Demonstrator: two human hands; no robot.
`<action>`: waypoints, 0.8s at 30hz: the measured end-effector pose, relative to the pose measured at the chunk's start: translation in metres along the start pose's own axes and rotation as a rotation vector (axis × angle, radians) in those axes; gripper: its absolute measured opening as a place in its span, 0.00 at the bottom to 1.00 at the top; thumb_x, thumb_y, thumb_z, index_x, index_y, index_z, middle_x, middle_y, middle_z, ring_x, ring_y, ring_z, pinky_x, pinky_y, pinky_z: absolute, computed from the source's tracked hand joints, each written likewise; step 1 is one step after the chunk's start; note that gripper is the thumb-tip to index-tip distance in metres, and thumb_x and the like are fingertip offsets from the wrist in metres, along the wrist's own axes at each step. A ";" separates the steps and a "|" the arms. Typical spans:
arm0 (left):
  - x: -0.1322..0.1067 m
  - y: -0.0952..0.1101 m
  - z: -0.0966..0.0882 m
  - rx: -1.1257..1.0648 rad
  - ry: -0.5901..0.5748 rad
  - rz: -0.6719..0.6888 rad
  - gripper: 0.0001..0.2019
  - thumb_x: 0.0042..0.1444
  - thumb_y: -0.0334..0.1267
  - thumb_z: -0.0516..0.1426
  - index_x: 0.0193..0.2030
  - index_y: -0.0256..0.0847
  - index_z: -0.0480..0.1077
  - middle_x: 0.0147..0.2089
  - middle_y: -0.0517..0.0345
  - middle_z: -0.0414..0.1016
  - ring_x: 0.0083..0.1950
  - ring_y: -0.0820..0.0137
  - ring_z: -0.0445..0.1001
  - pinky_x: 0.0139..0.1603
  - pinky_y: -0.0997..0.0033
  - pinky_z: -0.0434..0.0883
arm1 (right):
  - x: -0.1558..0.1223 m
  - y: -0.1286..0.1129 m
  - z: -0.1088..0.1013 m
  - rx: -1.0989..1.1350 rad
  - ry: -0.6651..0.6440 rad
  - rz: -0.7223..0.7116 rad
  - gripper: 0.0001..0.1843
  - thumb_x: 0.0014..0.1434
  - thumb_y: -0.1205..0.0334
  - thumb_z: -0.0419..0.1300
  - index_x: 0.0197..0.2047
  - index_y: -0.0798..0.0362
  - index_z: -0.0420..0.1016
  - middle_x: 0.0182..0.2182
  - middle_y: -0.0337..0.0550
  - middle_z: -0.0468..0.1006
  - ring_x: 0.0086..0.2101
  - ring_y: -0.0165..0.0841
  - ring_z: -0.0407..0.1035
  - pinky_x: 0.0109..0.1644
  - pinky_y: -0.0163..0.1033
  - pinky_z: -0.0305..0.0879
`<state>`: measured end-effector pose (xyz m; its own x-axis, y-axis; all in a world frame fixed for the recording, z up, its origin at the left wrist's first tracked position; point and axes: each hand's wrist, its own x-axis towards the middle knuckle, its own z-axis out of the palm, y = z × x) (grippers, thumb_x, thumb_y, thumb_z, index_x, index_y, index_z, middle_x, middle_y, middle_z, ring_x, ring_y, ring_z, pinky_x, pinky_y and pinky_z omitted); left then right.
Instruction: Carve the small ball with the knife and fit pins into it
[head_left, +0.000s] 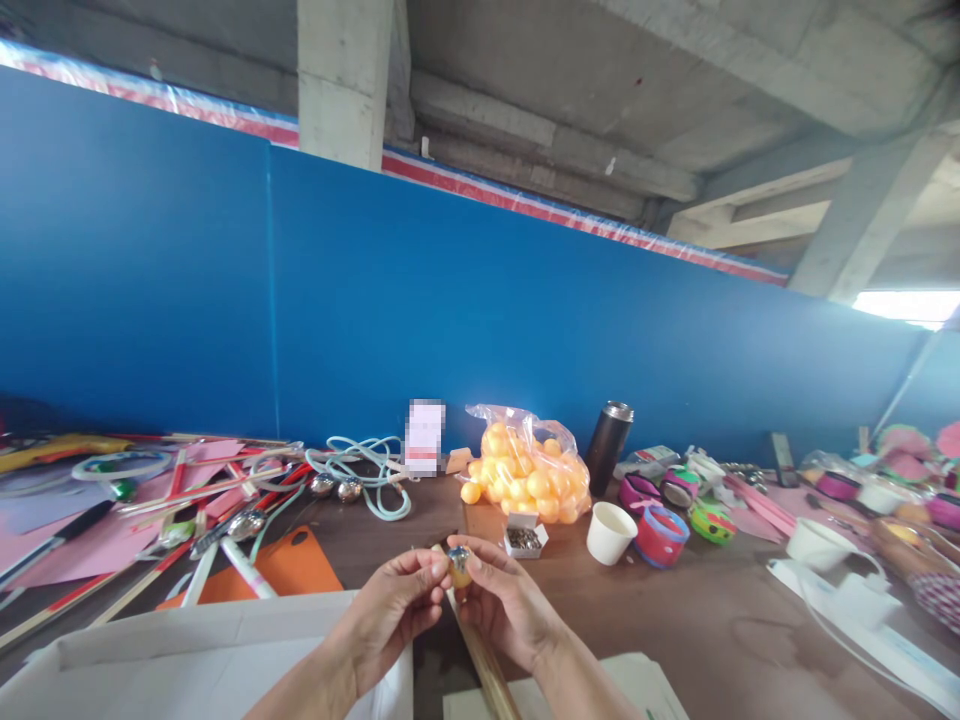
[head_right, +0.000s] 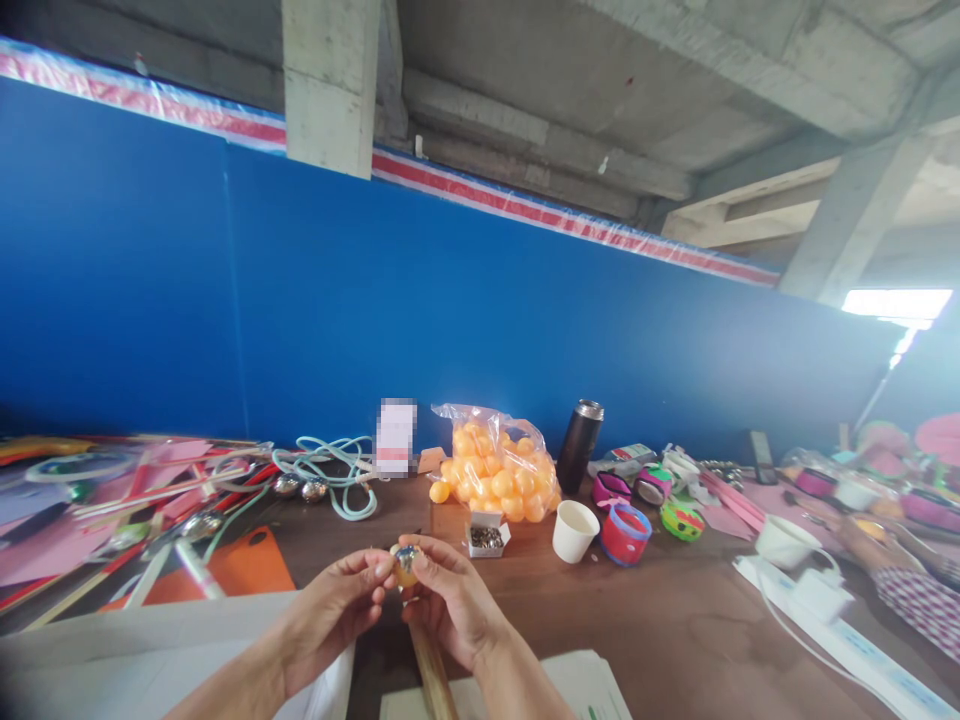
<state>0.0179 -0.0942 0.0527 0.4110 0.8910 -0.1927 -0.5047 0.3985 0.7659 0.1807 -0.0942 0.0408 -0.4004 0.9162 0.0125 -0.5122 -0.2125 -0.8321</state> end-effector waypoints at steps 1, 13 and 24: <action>0.000 0.000 0.000 -0.002 -0.002 0.001 0.09 0.42 0.36 0.64 0.29 0.35 0.71 0.25 0.63 0.68 0.22 0.84 0.66 0.24 0.84 0.70 | 0.000 0.000 0.000 -0.001 -0.003 0.001 0.16 0.57 0.65 0.58 0.49 0.57 0.68 0.33 0.44 0.77 0.28 0.25 0.70 0.30 0.31 0.65; 0.000 0.000 0.000 -0.006 -0.016 0.007 0.08 0.44 0.36 0.64 0.29 0.35 0.70 0.25 0.63 0.68 0.23 0.85 0.66 0.25 0.85 0.70 | 0.000 0.001 -0.003 0.004 -0.010 0.002 0.16 0.58 0.65 0.57 0.50 0.57 0.67 0.34 0.46 0.77 0.30 0.27 0.71 0.31 0.31 0.64; 0.003 -0.005 -0.003 0.024 -0.047 0.060 0.07 0.45 0.36 0.63 0.29 0.35 0.70 0.26 0.62 0.68 0.24 0.84 0.64 0.26 0.84 0.68 | 0.001 0.003 -0.006 0.003 -0.007 -0.015 0.16 0.58 0.66 0.58 0.50 0.57 0.67 0.36 0.45 0.77 0.31 0.27 0.71 0.32 0.32 0.64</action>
<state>0.0192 -0.0930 0.0470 0.4162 0.9017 -0.1168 -0.5117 0.3385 0.7897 0.1831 -0.0919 0.0353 -0.3979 0.9170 0.0285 -0.5204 -0.2000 -0.8302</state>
